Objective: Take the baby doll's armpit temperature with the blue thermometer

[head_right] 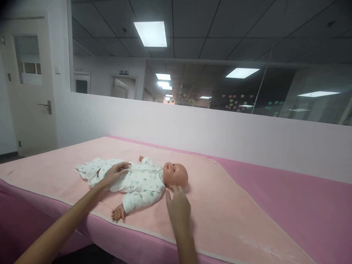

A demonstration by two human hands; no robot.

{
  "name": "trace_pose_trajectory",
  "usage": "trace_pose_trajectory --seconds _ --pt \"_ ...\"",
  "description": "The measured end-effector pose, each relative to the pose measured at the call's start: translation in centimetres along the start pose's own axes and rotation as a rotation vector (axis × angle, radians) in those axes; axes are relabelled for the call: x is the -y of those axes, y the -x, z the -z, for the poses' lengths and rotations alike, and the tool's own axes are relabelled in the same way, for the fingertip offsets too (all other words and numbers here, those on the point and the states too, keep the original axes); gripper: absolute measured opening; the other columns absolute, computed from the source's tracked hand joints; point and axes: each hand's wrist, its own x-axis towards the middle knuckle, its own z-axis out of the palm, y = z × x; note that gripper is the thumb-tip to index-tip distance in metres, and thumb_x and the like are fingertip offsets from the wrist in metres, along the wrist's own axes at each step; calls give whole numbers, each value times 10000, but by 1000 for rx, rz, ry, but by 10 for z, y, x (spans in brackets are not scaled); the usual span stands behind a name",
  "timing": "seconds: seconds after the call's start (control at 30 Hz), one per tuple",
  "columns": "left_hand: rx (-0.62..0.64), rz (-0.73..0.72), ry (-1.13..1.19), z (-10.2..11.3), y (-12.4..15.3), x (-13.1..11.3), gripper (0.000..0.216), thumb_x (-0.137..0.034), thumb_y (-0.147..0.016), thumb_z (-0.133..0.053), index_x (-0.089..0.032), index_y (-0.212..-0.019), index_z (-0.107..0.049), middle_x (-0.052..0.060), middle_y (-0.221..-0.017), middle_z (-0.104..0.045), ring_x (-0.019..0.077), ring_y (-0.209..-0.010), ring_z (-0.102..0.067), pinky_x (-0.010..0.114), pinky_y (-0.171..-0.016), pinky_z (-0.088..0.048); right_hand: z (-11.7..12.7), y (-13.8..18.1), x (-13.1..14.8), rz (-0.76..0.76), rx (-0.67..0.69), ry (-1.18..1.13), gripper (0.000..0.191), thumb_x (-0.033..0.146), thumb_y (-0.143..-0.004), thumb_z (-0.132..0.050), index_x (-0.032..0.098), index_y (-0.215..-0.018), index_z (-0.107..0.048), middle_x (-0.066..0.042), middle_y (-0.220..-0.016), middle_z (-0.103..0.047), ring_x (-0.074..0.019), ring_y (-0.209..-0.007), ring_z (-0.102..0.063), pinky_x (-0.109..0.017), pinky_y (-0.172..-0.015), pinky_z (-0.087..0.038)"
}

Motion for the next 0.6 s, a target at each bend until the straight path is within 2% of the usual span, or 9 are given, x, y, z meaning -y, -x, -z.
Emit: trace_pose_trajectory --seconds 0.07,0.17,0.27,0.37,0.47,0.53,0.6 --pt "-69 19 29 0 -2 6 322 -299 -712 -517 -172 -1002 -576 56 -917 -640 184 -874 -586 294 -773 -469 6 10 -21 -58 102 178 165 282 -786 -478 203 -829 -617 -57 -826 -622 -181 -740 -573 -245 -543 -323" --pt "-172 -10 -14 -2 -3 12 272 -276 -724 -481 -176 -954 -585 47 -900 -645 177 -868 -587 286 -770 -469 5 20 -37 -32 194 344 130 242 -769 -501 182 -736 -612 -75 -802 -618 -196 -761 -574 -250 -541 -304" --pt "-258 -65 -108 -2 -2 14 246 -244 -746 -432 -185 -925 -592 37 -921 -645 172 -871 -586 285 -778 -472 5 21 -35 -9 229 359 156 173 -783 -453 184 -743 -603 -70 -813 -618 -179 -760 -579 -243 -537 -296" --pt "-417 -200 -294 -2 4 10 241 -182 -770 -395 -185 -911 -591 52 -927 -633 173 -881 -574 295 -784 -468 12 21 -27 -72 292 340 230 83 -756 -402 192 -735 -604 -61 -812 -621 -165 -733 -584 -238 -519 -281" --pt "-491 -535 -510 -10 16 -3 225 -117 -782 -408 -195 -870 -600 57 -847 -634 165 -845 -575 301 -762 -468 25 28 -21 -134 280 244 252 79 -724 -410 200 -778 -625 -61 -819 -617 -167 -736 -585 -231 -513 -296" --pt "-428 -883 -554 -24 29 -19 241 -61 -771 -420 -203 -852 -597 24 -750 -638 136 -757 -581 268 -682 -475 35 37 -16 -126 210 98 255 139 -750 -406 207 -854 -629 -54 -816 -611 -159 -724 -583 -227 -531 -338" --pt "-260 -1136 -586 -42 45 -42 276 -41 -768 -421 -185 -935 -586 24 -787 -652 124 -771 -583 265 -692 -475 44 48 -6 -67 159 -75 264 204 -786 -387 208 -908 -621 -43 -809 -602 -145 -702 -579 -227 -570 -386"
